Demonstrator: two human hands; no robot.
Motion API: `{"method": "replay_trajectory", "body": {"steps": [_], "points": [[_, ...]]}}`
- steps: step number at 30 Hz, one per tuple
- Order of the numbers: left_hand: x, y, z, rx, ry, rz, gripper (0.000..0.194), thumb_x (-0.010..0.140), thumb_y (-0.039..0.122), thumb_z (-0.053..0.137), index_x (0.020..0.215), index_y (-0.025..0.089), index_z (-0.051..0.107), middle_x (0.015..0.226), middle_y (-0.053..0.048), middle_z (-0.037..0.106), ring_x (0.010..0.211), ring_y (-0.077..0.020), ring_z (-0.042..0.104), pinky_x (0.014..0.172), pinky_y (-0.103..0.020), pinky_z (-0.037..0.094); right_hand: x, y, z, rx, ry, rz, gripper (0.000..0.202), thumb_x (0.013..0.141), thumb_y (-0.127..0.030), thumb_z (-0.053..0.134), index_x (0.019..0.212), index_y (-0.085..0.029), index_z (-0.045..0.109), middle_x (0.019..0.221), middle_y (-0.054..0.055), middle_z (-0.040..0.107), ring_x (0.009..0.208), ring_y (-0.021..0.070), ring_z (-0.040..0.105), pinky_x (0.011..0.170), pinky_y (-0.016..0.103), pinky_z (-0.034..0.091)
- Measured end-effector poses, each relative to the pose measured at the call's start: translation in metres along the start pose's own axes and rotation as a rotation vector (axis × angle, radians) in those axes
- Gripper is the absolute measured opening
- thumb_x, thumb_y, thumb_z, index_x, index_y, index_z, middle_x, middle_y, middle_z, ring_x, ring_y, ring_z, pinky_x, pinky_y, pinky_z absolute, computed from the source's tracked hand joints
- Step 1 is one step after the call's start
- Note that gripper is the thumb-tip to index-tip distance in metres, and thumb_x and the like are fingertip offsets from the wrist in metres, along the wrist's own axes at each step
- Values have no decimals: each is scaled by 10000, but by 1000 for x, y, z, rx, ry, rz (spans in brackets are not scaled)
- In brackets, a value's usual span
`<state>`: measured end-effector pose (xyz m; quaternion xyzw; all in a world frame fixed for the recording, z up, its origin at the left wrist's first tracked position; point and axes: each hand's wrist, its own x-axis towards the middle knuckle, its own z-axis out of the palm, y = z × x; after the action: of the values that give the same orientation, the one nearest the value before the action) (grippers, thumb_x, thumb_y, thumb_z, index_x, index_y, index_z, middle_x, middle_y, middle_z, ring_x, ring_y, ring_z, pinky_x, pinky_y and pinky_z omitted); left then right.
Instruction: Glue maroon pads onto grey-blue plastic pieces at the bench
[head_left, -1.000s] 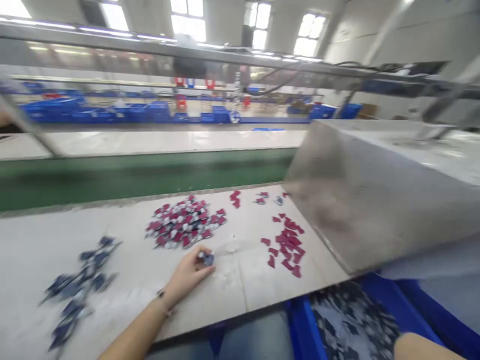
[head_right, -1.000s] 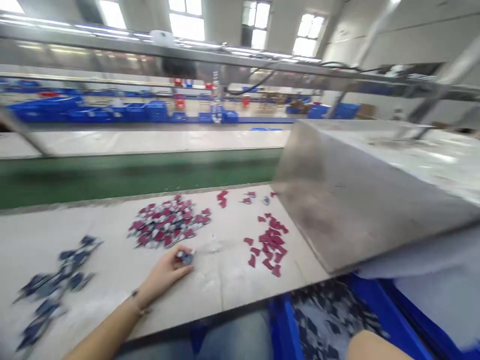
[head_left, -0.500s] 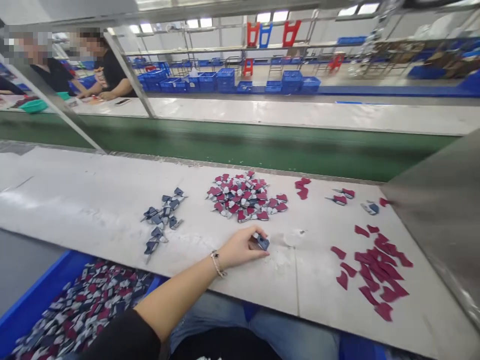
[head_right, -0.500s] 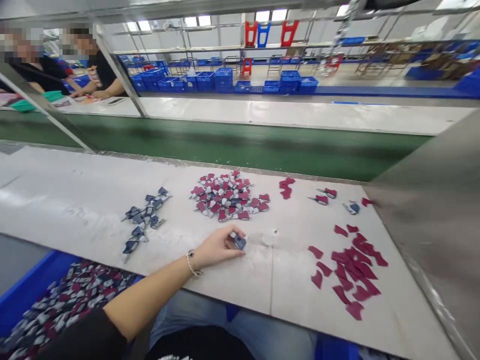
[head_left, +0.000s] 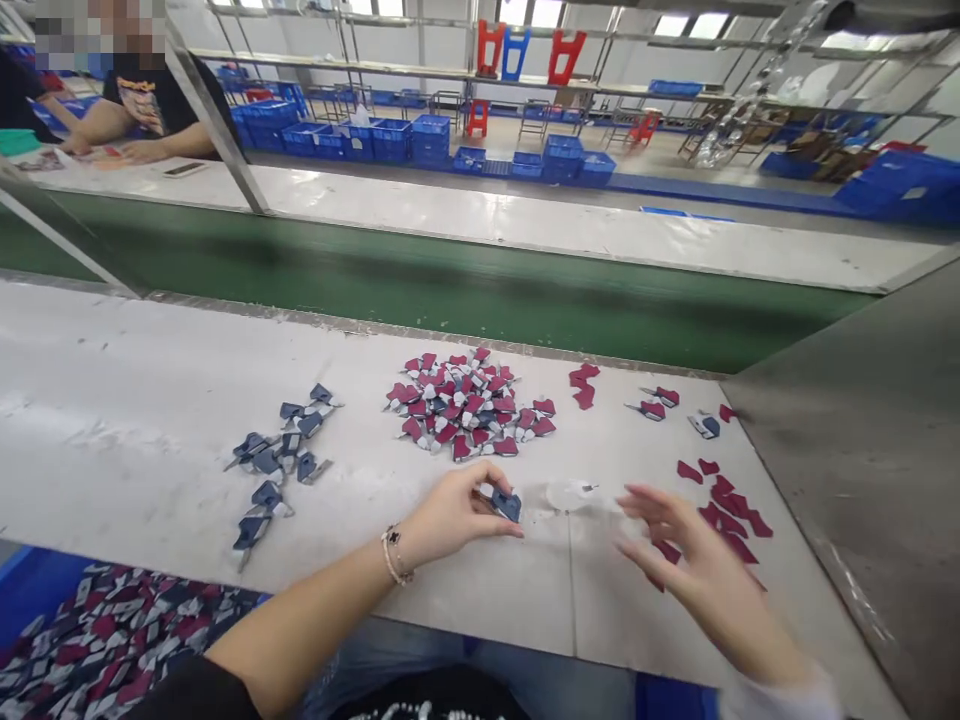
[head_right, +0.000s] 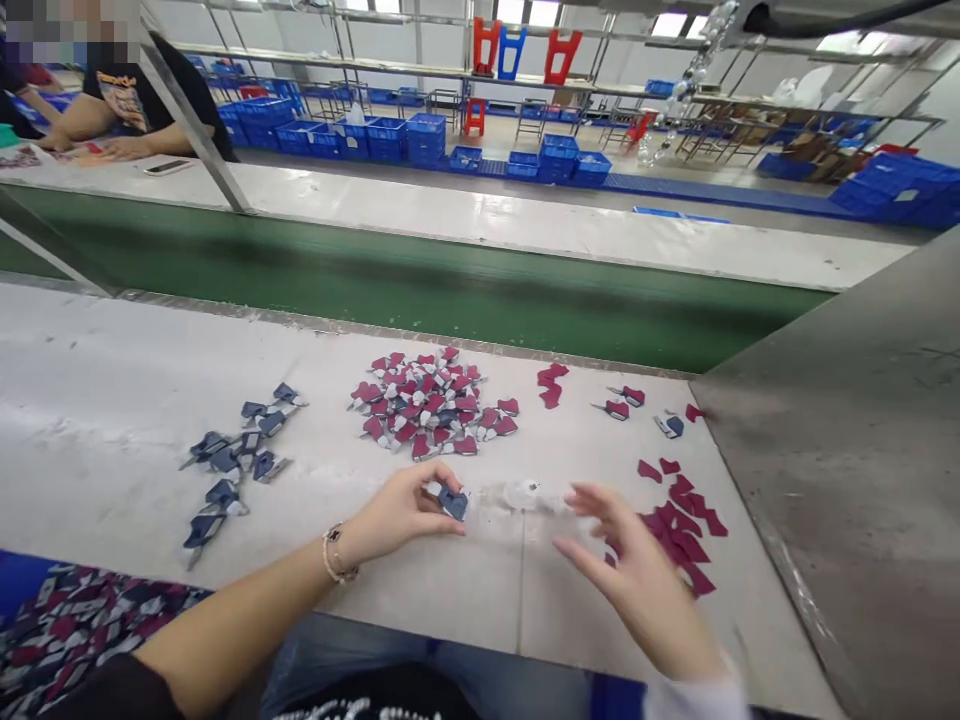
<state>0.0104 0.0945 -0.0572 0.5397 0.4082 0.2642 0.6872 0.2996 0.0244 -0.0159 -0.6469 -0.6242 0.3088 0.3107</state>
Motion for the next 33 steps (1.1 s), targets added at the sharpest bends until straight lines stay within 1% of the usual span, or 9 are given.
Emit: {"method": "replay_trajectory", "body": {"steps": [3,6,9,14,17,21,26,30,33], "points": [[2,13,-3,0,-10,52,532,596,422,930,903,182,569,998,-25,612,815,-155,673,727,-304,601,33,17,41,64,-100,84,529,833,-543,749,1245,-229,639,1261,129,678,1074,308,659,946,547,544],[9,10,-5,-27,-4,69,518,587,387,941,902,187,582,1002,-17,586,878,-153,643,719,-274,597,45,22,60,200,-172,80,434,860,-544,709,1144,-222,649,1262,133,681,1160,326,629,1032,544,491],[13,1,-7,-93,30,20,497,612,343,936,924,187,582,1010,-3,593,817,-111,637,706,-238,566,40,20,54,349,-218,75,385,919,-512,643,1168,-220,618,1215,138,690,1140,298,643,985,467,521],[12,-1,-6,-198,20,-117,406,727,305,872,994,185,590,915,7,660,723,-90,653,688,-225,528,26,11,39,498,-172,103,507,947,-530,573,1373,-274,469,815,14,652,786,207,623,752,366,527],[13,0,-4,-236,-29,-143,374,765,275,848,1019,197,586,899,21,657,715,-74,635,669,-204,510,29,3,35,545,-154,114,486,813,-558,732,1177,-267,593,846,20,651,730,186,593,647,319,498],[13,-1,4,-305,-67,-101,427,695,191,891,984,198,575,899,32,630,782,-81,631,718,-211,534,39,-6,32,647,-235,96,489,652,-555,862,969,-240,664,768,21,657,625,177,584,542,299,466],[12,-3,9,-315,-90,-69,426,686,211,893,959,190,566,1025,-22,641,828,-117,640,736,-265,554,44,-7,37,819,-274,31,360,799,-607,724,933,-280,652,729,5,620,504,142,528,430,276,400],[13,-5,8,-251,-98,-64,440,711,279,881,1004,194,564,1113,-52,638,796,-112,623,677,-254,528,43,-15,39,805,-341,-6,287,845,-470,740,1083,-315,702,711,5,693,528,167,636,469,261,515],[14,-7,8,-238,-109,-85,441,718,293,877,1011,193,563,1116,-53,644,778,-106,623,676,-254,527,42,-24,37,601,-272,-46,297,820,-404,775,1108,-344,729,826,0,739,634,164,709,558,226,587]]}}
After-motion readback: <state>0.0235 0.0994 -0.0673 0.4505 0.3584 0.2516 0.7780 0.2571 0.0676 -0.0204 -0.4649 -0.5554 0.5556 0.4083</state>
